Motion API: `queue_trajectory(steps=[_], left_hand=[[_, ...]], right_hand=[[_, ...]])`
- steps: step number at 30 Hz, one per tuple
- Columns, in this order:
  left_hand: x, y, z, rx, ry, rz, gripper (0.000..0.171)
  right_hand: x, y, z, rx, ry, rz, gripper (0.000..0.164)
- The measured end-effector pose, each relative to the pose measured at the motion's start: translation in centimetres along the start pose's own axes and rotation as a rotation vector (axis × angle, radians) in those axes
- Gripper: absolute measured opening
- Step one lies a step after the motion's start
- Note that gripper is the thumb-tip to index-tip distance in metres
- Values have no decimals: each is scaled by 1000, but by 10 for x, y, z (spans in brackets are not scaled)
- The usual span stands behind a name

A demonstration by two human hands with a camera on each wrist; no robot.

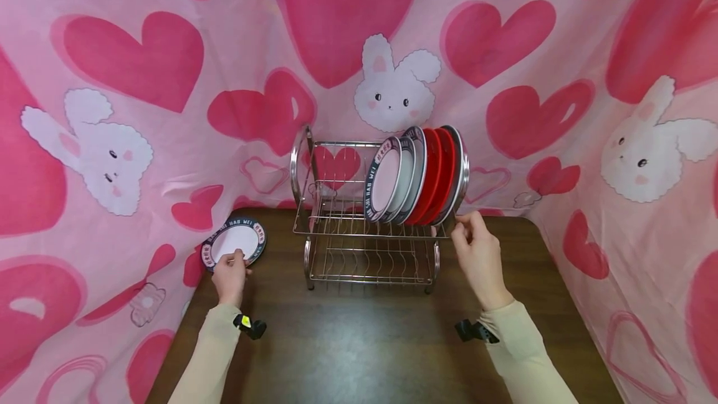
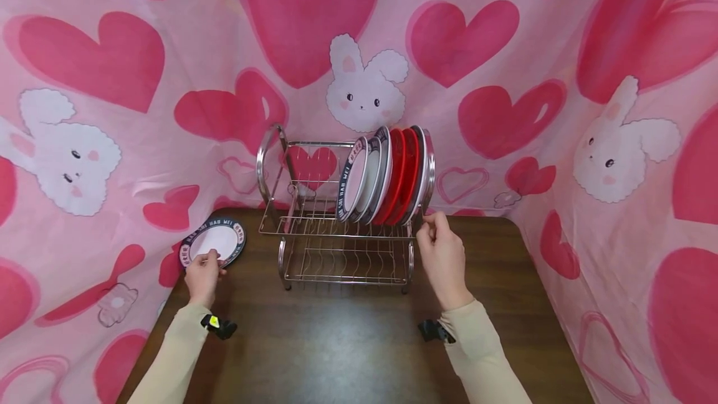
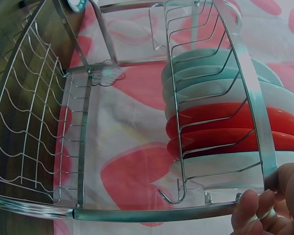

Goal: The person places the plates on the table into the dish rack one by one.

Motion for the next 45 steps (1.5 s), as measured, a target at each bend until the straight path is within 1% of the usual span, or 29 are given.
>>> queue_trajectory(steps=[3,4,7,12,15,16,18,23,26,29,31,37,39,42,45], left_hand=[[-4,8,-17,-24,103,10,43],[-5,10,-23,-36,125,10,44],[-8,14,-37,-101,122,14,45],[-10,16,-53,-252,-1,76,39],[-10,18,-58,-332,-106,77,38],[-10,20,-60,-354,-134,65,38],[-10,24,-63,-379,-189,43,42],[-15,39,-70,-425,-267,1,51],[-18,47,-74,-467,-334,-25,56],[-20,52,-75,-493,-389,-47,71],[-21,54,-74,-503,-414,-49,75],[-20,55,-71,-485,-487,-41,47],[-19,53,-71,-479,-496,-45,44],[-17,52,-72,-485,-498,-33,44],[-14,49,-71,-461,-503,-24,46]], right_hand=[[-1,0,0,2,-1,-2,14],[-1,0,0,2,-1,-2,14],[0,0,0,2,1,-2,15],[1,-1,0,0,1,-5,14],[1,-1,0,-2,0,-3,14],[0,-1,-1,-3,2,-4,14],[0,-1,-1,-4,2,-3,13],[1,-1,0,-10,5,0,14],[2,-1,-1,-19,3,0,13],[3,-1,-1,-23,6,-8,12],[3,-1,0,-22,10,-13,12],[3,-1,2,-23,19,-14,11],[3,-1,2,-24,18,-12,11],[3,0,3,-19,19,-13,10],[4,0,4,-11,21,-12,10]])
Point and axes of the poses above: each hand's wrist, its own y-axis towards the middle knuckle, its own x-axis out of the palm, z = x × y, the point moved 1 cm from there along y, towards the middle knuckle, and after that the axes turned 4 degrees about -z, right-handed, at the moved point
